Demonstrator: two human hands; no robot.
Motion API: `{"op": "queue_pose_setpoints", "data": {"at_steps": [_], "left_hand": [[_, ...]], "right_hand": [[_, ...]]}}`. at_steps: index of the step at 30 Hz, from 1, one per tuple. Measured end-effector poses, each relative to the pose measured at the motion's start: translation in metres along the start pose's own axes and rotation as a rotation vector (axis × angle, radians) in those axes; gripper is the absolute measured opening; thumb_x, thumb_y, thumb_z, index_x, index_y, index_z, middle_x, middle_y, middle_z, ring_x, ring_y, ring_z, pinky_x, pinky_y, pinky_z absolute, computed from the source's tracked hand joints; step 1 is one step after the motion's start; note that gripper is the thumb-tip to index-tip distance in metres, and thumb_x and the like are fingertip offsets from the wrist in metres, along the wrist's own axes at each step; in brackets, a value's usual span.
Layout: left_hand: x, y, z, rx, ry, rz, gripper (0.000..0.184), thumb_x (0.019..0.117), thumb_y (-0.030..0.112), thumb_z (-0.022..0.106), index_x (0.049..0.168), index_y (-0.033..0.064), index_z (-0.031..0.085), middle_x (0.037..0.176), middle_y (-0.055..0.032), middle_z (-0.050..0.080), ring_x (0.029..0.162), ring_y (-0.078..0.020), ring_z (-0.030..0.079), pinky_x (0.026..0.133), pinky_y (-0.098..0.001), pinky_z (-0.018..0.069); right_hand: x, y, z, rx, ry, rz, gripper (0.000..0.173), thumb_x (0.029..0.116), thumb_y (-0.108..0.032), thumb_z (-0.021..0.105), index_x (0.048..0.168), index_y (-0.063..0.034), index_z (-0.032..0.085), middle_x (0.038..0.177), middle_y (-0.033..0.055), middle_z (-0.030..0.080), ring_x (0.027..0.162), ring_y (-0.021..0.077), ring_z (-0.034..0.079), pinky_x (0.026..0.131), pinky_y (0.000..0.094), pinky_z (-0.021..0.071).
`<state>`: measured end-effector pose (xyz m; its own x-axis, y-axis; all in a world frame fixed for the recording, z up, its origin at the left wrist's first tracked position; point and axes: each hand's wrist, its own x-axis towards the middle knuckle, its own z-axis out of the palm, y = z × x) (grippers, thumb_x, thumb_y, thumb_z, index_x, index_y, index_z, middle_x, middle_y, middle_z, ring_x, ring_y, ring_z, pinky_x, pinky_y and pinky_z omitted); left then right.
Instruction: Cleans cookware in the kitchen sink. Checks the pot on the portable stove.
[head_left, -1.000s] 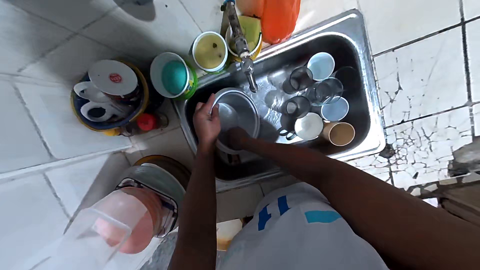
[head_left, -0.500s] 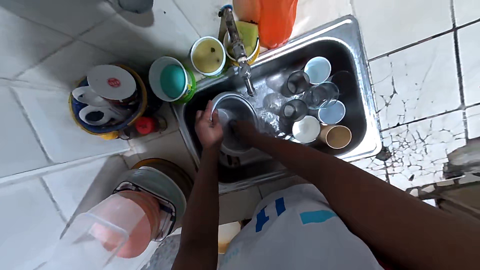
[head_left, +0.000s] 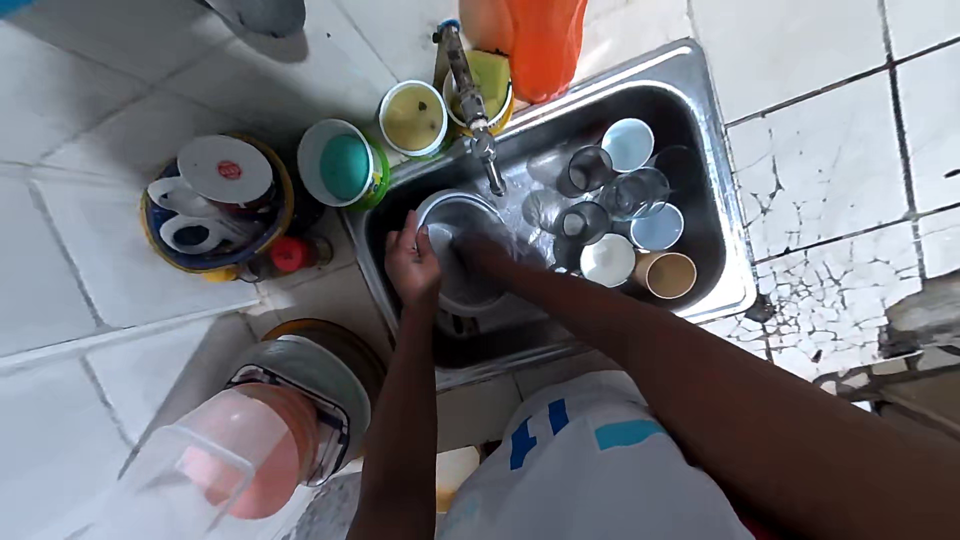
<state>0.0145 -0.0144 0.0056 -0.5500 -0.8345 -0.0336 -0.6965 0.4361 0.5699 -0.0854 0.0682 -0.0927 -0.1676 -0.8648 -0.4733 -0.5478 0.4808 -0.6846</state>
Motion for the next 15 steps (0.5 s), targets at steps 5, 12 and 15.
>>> {"op": "queue_pose_setpoints", "data": {"at_steps": [5, 12, 15], "left_hand": [[0.000, 0.005, 0.004, 0.007, -0.013, -0.029, 0.040, 0.1076, 0.025, 0.052, 0.143, 0.0075, 0.061, 0.121, -0.0236, 0.066, 0.109, -0.0347, 0.065, 0.098, -0.0504, 0.0518], [0.008, 0.008, 0.004, 0.048, 0.008, -0.120, 0.039, 0.1064, 0.022, 0.053, 0.141, 0.0073, 0.063, 0.122, -0.0222, 0.067, 0.113, -0.0324, 0.065, 0.101, -0.0464, 0.0503], [0.010, 0.018, 0.007, -0.010, -0.006, -0.077, 0.038, 0.1069, 0.023, 0.054, 0.140, 0.0065, 0.062, 0.121, -0.0230, 0.067, 0.111, -0.0347, 0.065, 0.099, -0.0499, 0.0511]], "right_hand": [[-0.022, -0.034, 0.016, 0.274, 0.012, -0.218, 0.030, 0.0983, -0.017, 0.066, 0.125, -0.0041, 0.067, 0.113, 0.0199, 0.071, 0.107, 0.0356, 0.068, 0.094, 0.0568, 0.0542], [0.021, 0.001, 0.004, 0.155, 0.101, 0.012, 0.046, 0.0982, -0.020, 0.064, 0.144, -0.0148, 0.057, 0.139, 0.0207, 0.059, 0.126, 0.0392, 0.060, 0.102, 0.0599, 0.0510], [-0.014, -0.002, 0.009, 0.155, -0.060, -0.020, 0.044, 0.0948, -0.020, 0.069, 0.138, -0.0186, 0.063, 0.128, 0.0192, 0.066, 0.117, 0.0389, 0.064, 0.094, 0.0630, 0.0529]]}}
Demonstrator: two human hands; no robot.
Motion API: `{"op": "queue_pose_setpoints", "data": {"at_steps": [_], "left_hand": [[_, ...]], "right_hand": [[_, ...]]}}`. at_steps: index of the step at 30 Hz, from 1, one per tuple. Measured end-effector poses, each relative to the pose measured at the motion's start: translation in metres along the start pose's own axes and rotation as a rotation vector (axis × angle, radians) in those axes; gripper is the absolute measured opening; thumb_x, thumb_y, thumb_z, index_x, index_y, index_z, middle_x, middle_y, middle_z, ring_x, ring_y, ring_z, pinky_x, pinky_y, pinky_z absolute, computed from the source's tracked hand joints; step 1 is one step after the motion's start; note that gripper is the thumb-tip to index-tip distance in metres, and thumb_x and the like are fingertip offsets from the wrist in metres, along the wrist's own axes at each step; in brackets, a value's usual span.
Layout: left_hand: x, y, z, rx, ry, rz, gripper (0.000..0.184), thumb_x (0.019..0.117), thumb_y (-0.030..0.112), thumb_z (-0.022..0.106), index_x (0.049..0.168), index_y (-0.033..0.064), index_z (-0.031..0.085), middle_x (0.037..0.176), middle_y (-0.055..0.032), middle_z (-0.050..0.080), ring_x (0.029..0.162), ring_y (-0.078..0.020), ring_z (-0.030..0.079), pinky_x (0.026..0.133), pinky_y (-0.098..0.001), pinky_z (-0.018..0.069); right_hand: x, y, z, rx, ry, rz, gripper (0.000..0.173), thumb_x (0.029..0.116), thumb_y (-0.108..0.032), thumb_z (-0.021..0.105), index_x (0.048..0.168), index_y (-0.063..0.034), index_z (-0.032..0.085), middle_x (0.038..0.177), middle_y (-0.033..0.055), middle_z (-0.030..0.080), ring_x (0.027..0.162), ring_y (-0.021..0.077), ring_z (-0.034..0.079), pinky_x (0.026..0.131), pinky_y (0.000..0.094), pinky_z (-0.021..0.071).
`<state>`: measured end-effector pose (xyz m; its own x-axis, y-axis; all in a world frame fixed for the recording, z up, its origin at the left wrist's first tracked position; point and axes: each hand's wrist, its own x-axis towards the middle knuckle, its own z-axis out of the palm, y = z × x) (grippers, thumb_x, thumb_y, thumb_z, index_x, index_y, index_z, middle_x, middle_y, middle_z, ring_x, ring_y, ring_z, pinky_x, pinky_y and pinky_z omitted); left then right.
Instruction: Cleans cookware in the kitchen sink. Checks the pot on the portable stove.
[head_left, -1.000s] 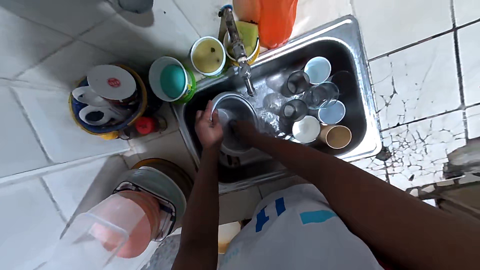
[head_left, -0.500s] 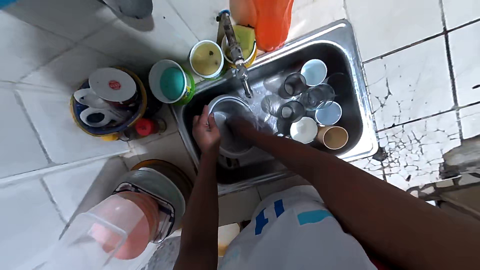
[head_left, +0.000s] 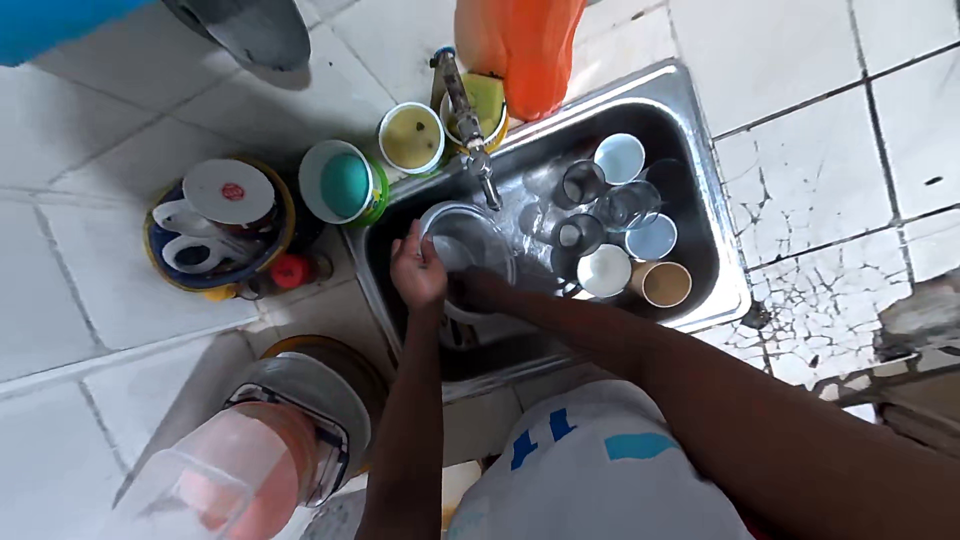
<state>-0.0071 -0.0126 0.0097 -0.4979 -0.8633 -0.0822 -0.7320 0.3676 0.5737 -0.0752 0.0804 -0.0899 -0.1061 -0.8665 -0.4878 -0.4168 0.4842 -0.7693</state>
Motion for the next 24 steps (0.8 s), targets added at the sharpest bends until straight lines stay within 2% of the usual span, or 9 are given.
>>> {"op": "queue_pose_setpoints", "data": {"at_steps": [2, 5, 8, 10, 14, 17, 19, 22, 24], "left_hand": [[-0.002, 0.006, -0.001, 0.012, -0.035, 0.002, 0.040, 0.1072, 0.022, 0.053, 0.143, 0.0062, 0.060, 0.125, -0.0244, 0.065, 0.114, -0.0373, 0.064, 0.100, -0.0518, 0.0507], [0.002, 0.013, -0.004, 0.048, -0.063, -0.034, 0.040, 0.1082, 0.023, 0.050, 0.144, 0.0066, 0.059, 0.131, -0.0252, 0.062, 0.119, -0.0390, 0.062, 0.102, -0.0550, 0.0493], [0.005, 0.013, -0.009, 0.083, -0.095, -0.070, 0.041, 0.1090, 0.023, 0.048, 0.146, 0.0085, 0.057, 0.133, -0.0253, 0.061, 0.121, -0.0399, 0.060, 0.104, -0.0568, 0.0470], [0.006, 0.003, -0.009, 0.079, -0.086, -0.051, 0.041, 0.1083, 0.023, 0.050, 0.146, 0.0089, 0.057, 0.129, -0.0247, 0.063, 0.119, -0.0393, 0.061, 0.103, -0.0556, 0.0479], [-0.003, -0.006, -0.005, -0.024, -0.035, 0.039, 0.040, 0.1066, 0.022, 0.054, 0.143, 0.0062, 0.060, 0.123, -0.0241, 0.065, 0.111, -0.0348, 0.065, 0.098, -0.0508, 0.0519], [-0.005, -0.008, -0.002, -0.050, -0.001, 0.034, 0.039, 0.1058, 0.024, 0.056, 0.141, 0.0069, 0.062, 0.123, -0.0230, 0.066, 0.111, -0.0339, 0.066, 0.099, -0.0498, 0.0518], [-0.006, -0.012, -0.004, -0.062, -0.011, -0.045, 0.043, 0.1056, 0.027, 0.057, 0.143, 0.0072, 0.060, 0.130, -0.0220, 0.064, 0.120, -0.0345, 0.062, 0.105, -0.0518, 0.0477], [-0.008, -0.018, -0.008, -0.165, -0.018, -0.262, 0.046, 0.1067, 0.038, 0.054, 0.142, 0.0092, 0.061, 0.137, -0.0186, 0.062, 0.130, -0.0319, 0.058, 0.111, -0.0534, 0.0431], [-0.011, -0.022, -0.007, -0.305, 0.013, -0.393, 0.052, 0.1090, 0.049, 0.041, 0.132, 0.0085, 0.066, 0.126, -0.0165, 0.067, 0.118, -0.0288, 0.063, 0.103, -0.0538, 0.0482]], "right_hand": [[-0.007, -0.017, 0.001, 0.078, 0.033, -0.202, 0.026, 0.0977, -0.016, 0.067, 0.121, -0.0045, 0.070, 0.112, 0.0201, 0.071, 0.107, 0.0363, 0.068, 0.094, 0.0570, 0.0535], [0.016, -0.032, -0.003, 0.191, 0.334, -0.461, 0.020, 0.0937, -0.005, 0.066, 0.110, 0.0058, 0.072, 0.111, 0.0224, 0.073, 0.107, 0.0356, 0.070, 0.097, 0.0524, 0.0549], [0.048, -0.022, -0.012, 0.059, 0.431, -0.421, 0.027, 0.0995, -0.008, 0.059, 0.122, 0.0020, 0.071, 0.123, 0.0195, 0.071, 0.121, 0.0343, 0.065, 0.108, 0.0474, 0.0487], [0.054, -0.001, -0.019, -0.242, 0.450, -0.402, 0.025, 0.0997, -0.007, 0.059, 0.121, -0.0052, 0.072, 0.119, 0.0158, 0.072, 0.120, 0.0369, 0.063, 0.104, 0.0487, 0.0511], [0.024, 0.022, -0.014, -0.447, 0.214, -0.200, 0.027, 0.0992, -0.015, 0.061, 0.124, -0.0081, 0.071, 0.124, 0.0213, 0.067, 0.128, 0.0423, 0.056, 0.111, 0.0572, 0.0430], [-0.003, 0.015, -0.003, -0.219, -0.077, -0.058, 0.035, 0.0957, -0.028, 0.066, 0.128, -0.0134, 0.069, 0.123, 0.0164, 0.070, 0.121, 0.0367, 0.062, 0.105, 0.0599, 0.0464], [-0.018, -0.006, -0.007, 0.241, -0.271, -0.009, 0.031, 0.1048, -0.022, 0.058, 0.132, -0.0085, 0.067, 0.123, 0.0164, 0.069, 0.112, 0.0276, 0.065, 0.100, 0.0502, 0.0499], [-0.047, -0.041, -0.007, 0.832, -0.136, -0.050, 0.032, 0.1089, -0.017, 0.048, 0.138, -0.0056, 0.057, 0.128, 0.0147, 0.064, 0.107, 0.0175, 0.063, 0.095, 0.0388, 0.0527], [-0.059, -0.060, -0.006, 0.859, 0.015, -0.128, 0.047, 0.1094, -0.013, 0.046, 0.156, -0.0085, 0.042, 0.153, 0.0146, 0.051, 0.133, 0.0216, 0.056, 0.111, 0.0412, 0.0461]]}}
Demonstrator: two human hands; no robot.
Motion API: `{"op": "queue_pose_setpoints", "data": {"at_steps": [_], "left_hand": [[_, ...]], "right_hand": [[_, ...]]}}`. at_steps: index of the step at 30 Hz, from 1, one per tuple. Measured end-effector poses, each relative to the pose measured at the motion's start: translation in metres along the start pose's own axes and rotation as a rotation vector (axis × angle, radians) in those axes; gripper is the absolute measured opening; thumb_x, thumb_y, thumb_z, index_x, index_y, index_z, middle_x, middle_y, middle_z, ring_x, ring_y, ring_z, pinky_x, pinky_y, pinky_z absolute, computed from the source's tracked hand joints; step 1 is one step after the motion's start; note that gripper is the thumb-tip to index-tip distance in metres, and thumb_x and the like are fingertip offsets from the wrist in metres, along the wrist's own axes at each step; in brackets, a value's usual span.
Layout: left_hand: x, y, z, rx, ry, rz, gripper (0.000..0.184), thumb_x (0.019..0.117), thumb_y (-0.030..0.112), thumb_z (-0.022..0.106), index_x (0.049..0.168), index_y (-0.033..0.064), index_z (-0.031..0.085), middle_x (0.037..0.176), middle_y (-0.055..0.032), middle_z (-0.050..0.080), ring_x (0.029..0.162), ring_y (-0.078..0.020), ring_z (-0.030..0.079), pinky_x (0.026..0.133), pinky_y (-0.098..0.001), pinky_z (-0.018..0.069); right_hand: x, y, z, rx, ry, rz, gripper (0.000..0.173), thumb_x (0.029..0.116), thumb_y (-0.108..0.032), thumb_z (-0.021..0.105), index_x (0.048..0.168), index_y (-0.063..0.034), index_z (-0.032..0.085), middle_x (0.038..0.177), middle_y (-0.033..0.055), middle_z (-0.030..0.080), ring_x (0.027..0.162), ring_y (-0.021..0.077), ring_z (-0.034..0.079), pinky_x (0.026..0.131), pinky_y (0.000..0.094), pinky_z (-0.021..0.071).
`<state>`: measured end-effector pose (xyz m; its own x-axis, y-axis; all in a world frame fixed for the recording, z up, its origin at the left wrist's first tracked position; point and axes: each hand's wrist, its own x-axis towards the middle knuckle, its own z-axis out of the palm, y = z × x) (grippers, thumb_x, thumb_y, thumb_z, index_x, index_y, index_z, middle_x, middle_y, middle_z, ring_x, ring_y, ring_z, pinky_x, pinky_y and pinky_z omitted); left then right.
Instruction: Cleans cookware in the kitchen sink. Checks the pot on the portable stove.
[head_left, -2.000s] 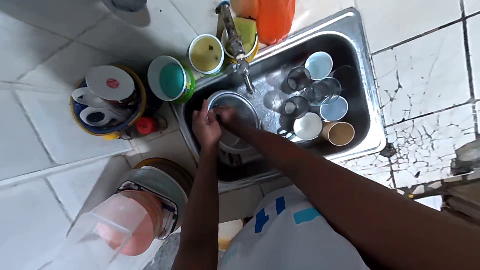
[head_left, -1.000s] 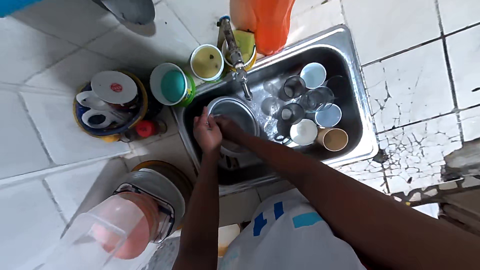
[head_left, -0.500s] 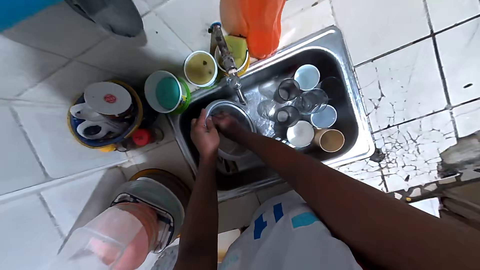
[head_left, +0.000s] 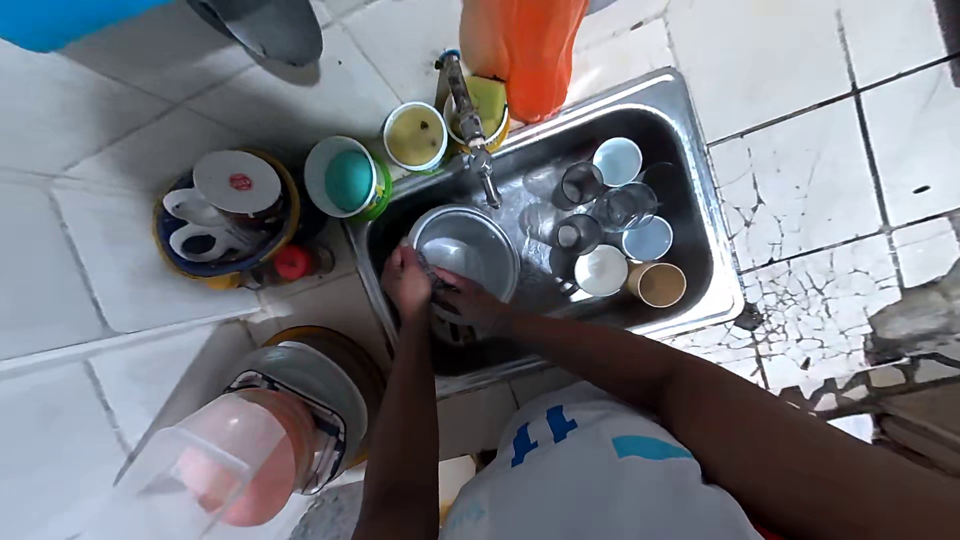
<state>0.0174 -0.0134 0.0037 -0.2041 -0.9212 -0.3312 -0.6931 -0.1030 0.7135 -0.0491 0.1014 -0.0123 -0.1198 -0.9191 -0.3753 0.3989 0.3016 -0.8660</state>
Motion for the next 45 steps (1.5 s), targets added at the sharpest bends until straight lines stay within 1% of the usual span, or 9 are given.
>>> {"op": "queue_pose_setpoints", "data": {"at_steps": [3, 7, 13, 20, 27, 35, 38, 41, 45], "left_hand": [[-0.003, -0.002, 0.003, -0.155, 0.040, -0.093, 0.077, 0.1056, 0.066, 0.023, 0.115, 0.0055, 0.070, 0.105, -0.0147, 0.071, 0.096, -0.0239, 0.069, 0.089, -0.0495, 0.0557], [-0.003, -0.004, 0.005, 0.162, 0.042, 0.045, 0.062, 0.1070, 0.055, 0.042, 0.103, 0.0009, 0.072, 0.095, -0.0192, 0.070, 0.091, -0.0308, 0.068, 0.086, -0.0552, 0.0537], [-0.005, -0.028, 0.003, 0.123, 0.018, 0.338, 0.037, 0.0923, 0.036, 0.077, 0.110, 0.0037, 0.074, 0.102, -0.0137, 0.073, 0.094, -0.0208, 0.070, 0.090, -0.0433, 0.0566], [-0.028, -0.051, 0.002, 0.022, 0.178, 0.170, 0.037, 0.0970, 0.017, 0.072, 0.124, -0.0066, 0.066, 0.115, -0.0215, 0.071, 0.106, -0.0249, 0.070, 0.098, -0.0399, 0.0552], [-0.033, -0.064, 0.015, -0.074, 0.249, 0.123, 0.035, 0.1013, 0.019, 0.065, 0.128, -0.0043, 0.063, 0.118, -0.0202, 0.068, 0.107, -0.0230, 0.067, 0.098, -0.0390, 0.0540], [-0.048, -0.068, 0.017, 0.088, 0.131, 0.003, 0.053, 0.1098, 0.033, 0.045, 0.150, -0.0009, 0.046, 0.141, -0.0273, 0.056, 0.132, -0.0374, 0.054, 0.113, -0.0507, 0.0414], [-0.063, -0.050, 0.014, -0.221, -0.195, -0.122, 0.060, 0.1126, 0.045, 0.023, 0.161, 0.0098, 0.030, 0.157, -0.0180, 0.043, 0.143, -0.0276, 0.045, 0.116, -0.0472, 0.0398], [-0.069, -0.025, 0.005, -0.849, -0.419, -0.356, 0.105, 0.0880, 0.086, -0.003, 0.158, 0.0167, 0.034, 0.145, -0.0111, 0.055, 0.126, -0.0248, 0.058, 0.097, -0.0487, 0.0536], [-0.064, 0.003, -0.017, -1.371, -0.315, -0.468, 0.068, 0.1042, 0.066, 0.026, 0.138, 0.0138, 0.052, 0.126, -0.0128, 0.066, 0.114, -0.0293, 0.066, 0.093, -0.0542, 0.0567]], "right_hand": [[0.018, 0.013, -0.002, -0.413, 0.043, -0.359, 0.054, 0.1052, -0.002, 0.049, 0.157, 0.0023, 0.035, 0.166, 0.0211, 0.030, 0.156, 0.0315, 0.026, 0.127, 0.0424, 0.0270], [0.075, 0.029, -0.043, -0.958, 0.163, -0.802, 0.039, 0.0977, -0.002, 0.057, 0.134, -0.0083, 0.068, 0.151, 0.0187, 0.055, 0.149, 0.0458, 0.036, 0.126, 0.0568, 0.0254], [0.109, -0.024, -0.077, -1.235, -0.072, -0.523, 0.031, 0.0971, -0.017, 0.067, 0.128, -0.0113, 0.066, 0.125, 0.0194, 0.064, 0.119, 0.0408, 0.061, 0.097, 0.0552, 0.0537], [0.059, 0.015, -0.106, -0.876, 0.424, 0.315, 0.065, 0.0968, -0.057, 0.062, 0.132, -0.0025, 0.060, 0.117, 0.0242, 0.069, 0.112, 0.0420, 0.067, 0.092, 0.0623, 0.0527], [-0.029, 0.058, -0.071, 0.061, 0.697, 0.517, 0.050, 0.0932, -0.027, 0.074, 0.135, -0.0046, 0.057, 0.119, 0.0224, 0.066, 0.103, 0.0346, 0.068, 0.087, 0.0548, 0.0574], [-0.078, -0.038, -0.049, -0.452, 0.520, 0.180, 0.043, 0.0880, -0.019, 0.079, 0.124, -0.0030, 0.063, 0.104, 0.0218, 0.071, 0.095, 0.0360, 0.070, 0.084, 0.0597, 0.0553], [-0.092, -0.057, -0.034, -0.815, 0.431, -0.070, 0.036, 0.0882, -0.024, 0.078, 0.113, -0.0002, 0.066, 0.099, 0.0190, 0.071, 0.091, 0.0364, 0.071, 0.077, 0.0595, 0.0567], [-0.098, -0.044, -0.034, -1.146, 0.371, -0.451, 0.025, 0.0859, -0.016, 0.075, 0.106, -0.0015, 0.072, 0.103, 0.0190, 0.071, 0.092, 0.0368, 0.072, 0.073, 0.0551, 0.0605], [-0.101, -0.012, -0.050, -1.328, 0.238, -0.779, 0.011, 0.0950, -0.007, 0.064, 0.100, -0.0079, 0.073, 0.097, 0.0170, 0.070, 0.091, 0.0352, 0.070, 0.077, 0.0488, 0.0600]]}}
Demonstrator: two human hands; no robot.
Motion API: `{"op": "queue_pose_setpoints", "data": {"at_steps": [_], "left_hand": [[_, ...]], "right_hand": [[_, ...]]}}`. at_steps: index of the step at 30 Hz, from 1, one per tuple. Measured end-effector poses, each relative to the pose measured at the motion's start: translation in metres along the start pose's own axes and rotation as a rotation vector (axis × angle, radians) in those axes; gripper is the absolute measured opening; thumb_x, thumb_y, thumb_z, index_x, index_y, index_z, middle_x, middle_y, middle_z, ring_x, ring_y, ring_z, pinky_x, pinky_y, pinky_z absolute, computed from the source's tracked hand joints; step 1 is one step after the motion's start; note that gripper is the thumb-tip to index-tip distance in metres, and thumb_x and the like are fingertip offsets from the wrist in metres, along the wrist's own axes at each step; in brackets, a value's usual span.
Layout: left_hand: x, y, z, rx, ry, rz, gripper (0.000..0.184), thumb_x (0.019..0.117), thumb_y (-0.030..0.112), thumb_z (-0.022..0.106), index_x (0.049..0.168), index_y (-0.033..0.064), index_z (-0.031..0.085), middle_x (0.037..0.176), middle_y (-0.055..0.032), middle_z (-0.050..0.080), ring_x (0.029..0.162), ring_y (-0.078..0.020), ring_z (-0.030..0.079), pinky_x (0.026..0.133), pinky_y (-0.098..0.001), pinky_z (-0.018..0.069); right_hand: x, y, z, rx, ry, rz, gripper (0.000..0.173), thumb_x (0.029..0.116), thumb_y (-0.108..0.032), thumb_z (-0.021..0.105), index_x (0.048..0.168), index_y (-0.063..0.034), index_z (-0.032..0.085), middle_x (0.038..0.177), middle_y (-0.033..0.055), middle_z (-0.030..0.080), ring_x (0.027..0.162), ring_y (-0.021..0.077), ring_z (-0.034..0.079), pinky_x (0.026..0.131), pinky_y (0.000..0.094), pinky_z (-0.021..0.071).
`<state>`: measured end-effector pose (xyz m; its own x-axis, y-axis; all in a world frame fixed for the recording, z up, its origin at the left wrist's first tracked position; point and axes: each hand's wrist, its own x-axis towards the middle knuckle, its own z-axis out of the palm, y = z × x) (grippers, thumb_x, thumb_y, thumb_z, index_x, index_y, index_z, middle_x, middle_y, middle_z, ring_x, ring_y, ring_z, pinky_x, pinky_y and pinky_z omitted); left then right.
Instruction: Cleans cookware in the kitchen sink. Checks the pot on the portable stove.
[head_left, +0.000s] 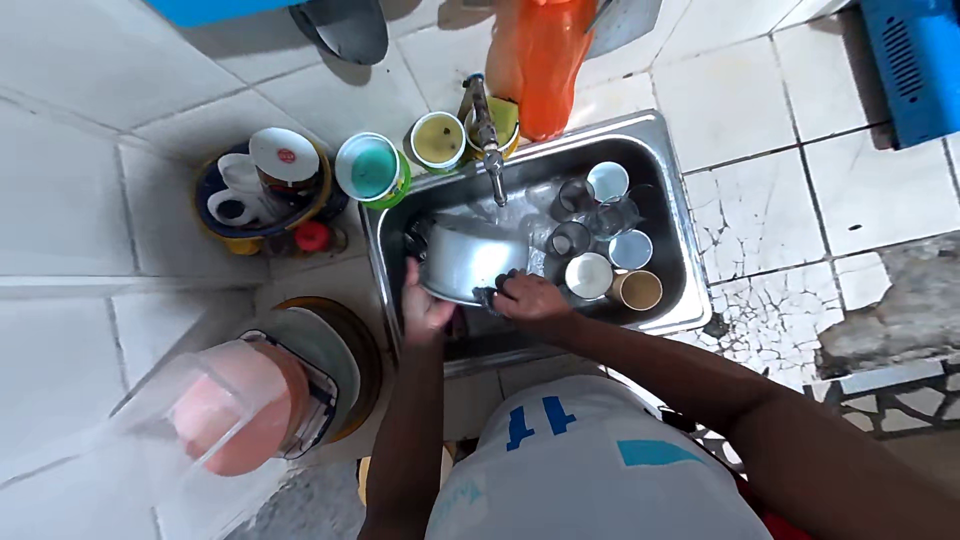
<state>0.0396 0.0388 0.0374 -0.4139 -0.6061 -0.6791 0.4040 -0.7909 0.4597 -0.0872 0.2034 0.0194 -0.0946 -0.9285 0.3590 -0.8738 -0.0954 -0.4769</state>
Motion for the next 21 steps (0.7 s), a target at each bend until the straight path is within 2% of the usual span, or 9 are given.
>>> {"op": "queue_pose_setpoints", "data": {"at_steps": [2, 6, 8, 11, 13, 15, 17, 18, 21], "left_hand": [[0.000, 0.005, 0.000, 0.013, 0.039, 0.001, 0.047, 0.1100, 0.047, 0.034, 0.136, 0.0126, 0.052, 0.123, -0.0136, 0.066, 0.111, -0.0294, 0.067, 0.090, -0.0535, 0.0580], [0.004, 0.002, -0.002, 0.160, -0.050, 0.003, 0.057, 0.1077, 0.058, 0.030, 0.146, 0.0184, 0.047, 0.133, -0.0115, 0.064, 0.120, -0.0286, 0.064, 0.097, -0.0535, 0.0561], [0.007, -0.008, -0.001, 0.255, -0.124, 0.058, 0.062, 0.1066, 0.062, 0.028, 0.149, 0.0197, 0.045, 0.139, -0.0087, 0.062, 0.127, -0.0257, 0.061, 0.103, -0.0514, 0.0536], [0.007, -0.027, 0.007, 0.561, -0.061, 0.103, 0.070, 0.1030, 0.069, 0.027, 0.154, 0.0249, 0.042, 0.147, -0.0030, 0.057, 0.134, -0.0209, 0.056, 0.108, -0.0502, 0.0502], [0.013, -0.035, 0.010, 0.820, -0.002, 0.133, 0.077, 0.0989, 0.077, 0.027, 0.160, 0.0297, 0.033, 0.159, 0.0001, 0.045, 0.143, -0.0197, 0.046, 0.114, -0.0522, 0.0431], [0.018, -0.037, 0.013, 0.984, -0.001, 0.207, 0.075, 0.1028, 0.069, 0.032, 0.161, 0.0217, 0.032, 0.162, -0.0066, 0.039, 0.145, -0.0225, 0.042, 0.117, -0.0517, 0.0383], [0.020, -0.036, 0.015, 1.018, -0.020, 0.249, 0.064, 0.1076, 0.056, 0.038, 0.153, 0.0114, 0.045, 0.147, -0.0124, 0.054, 0.132, -0.0210, 0.053, 0.111, -0.0457, 0.0443], [0.021, -0.035, 0.013, 1.005, -0.019, 0.259, 0.057, 0.1087, 0.052, 0.038, 0.144, 0.0101, 0.053, 0.129, -0.0107, 0.063, 0.115, -0.0161, 0.060, 0.100, -0.0401, 0.0507], [0.027, -0.029, -0.006, 0.965, -0.066, 0.263, 0.047, 0.1093, 0.050, 0.039, 0.128, 0.0142, 0.063, 0.089, -0.0007, 0.064, 0.078, -0.0065, 0.061, 0.074, -0.0291, 0.0549]], "right_hand": [[-0.015, 0.004, 0.006, 0.029, -0.032, -0.044, 0.019, 0.0971, -0.006, 0.062, 0.110, -0.0111, 0.075, 0.101, 0.0148, 0.072, 0.096, 0.0343, 0.070, 0.085, 0.0490, 0.0598], [-0.018, 0.013, 0.001, 0.137, 0.050, 0.051, 0.026, 0.0968, -0.022, 0.070, 0.120, -0.0138, 0.075, 0.112, 0.0169, 0.072, 0.106, 0.0349, 0.070, 0.091, 0.0482, 0.0589], [-0.007, 0.016, -0.005, 0.152, 0.105, 0.155, 0.044, 0.0898, -0.035, 0.078, 0.126, -0.0115, 0.071, 0.116, 0.0202, 0.069, 0.110, 0.0368, 0.066, 0.093, 0.0494, 0.0572], [0.003, 0.013, 0.004, 0.097, -0.097, 0.168, 0.073, 0.0835, -0.048, 0.081, 0.143, -0.0123, 0.059, 0.150, 0.0235, 0.051, 0.144, 0.0432, 0.044, 0.117, 0.0569, 0.0385], [0.005, 0.014, 0.025, 0.033, -0.165, 0.104, 0.060, 0.0970, -0.047, 0.064, 0.147, -0.0144, 0.056, 0.162, 0.0216, 0.039, 0.153, 0.0440, 0.027, 0.125, 0.0596, 0.0232], [0.019, 0.013, 0.034, 0.017, -0.067, 0.132, 0.043, 0.1027, -0.036, 0.055, 0.137, -0.0123, 0.065, 0.155, 0.0211, 0.048, 0.150, 0.0437, 0.034, 0.123, 0.0613, 0.0253], [0.044, 0.010, 0.032, 0.009, -0.074, 0.223, 0.039, 0.1023, -0.030, 0.053, 0.132, -0.0100, 0.068, 0.151, 0.0211, 0.052, 0.147, 0.0452, 0.038, 0.122, 0.0630, 0.0269], [0.055, 0.009, 0.030, 0.009, -0.110, 0.270, 0.039, 0.1020, -0.029, 0.052, 0.132, -0.0108, 0.068, 0.152, 0.0203, 0.052, 0.148, 0.0455, 0.037, 0.123, 0.0621, 0.0256], [0.079, 0.007, 0.032, 0.007, -0.162, 0.363, 0.042, 0.1021, -0.031, 0.045, 0.134, -0.0157, 0.068, 0.152, 0.0165, 0.052, 0.147, 0.0435, 0.038, 0.124, 0.0586, 0.0248]]}}
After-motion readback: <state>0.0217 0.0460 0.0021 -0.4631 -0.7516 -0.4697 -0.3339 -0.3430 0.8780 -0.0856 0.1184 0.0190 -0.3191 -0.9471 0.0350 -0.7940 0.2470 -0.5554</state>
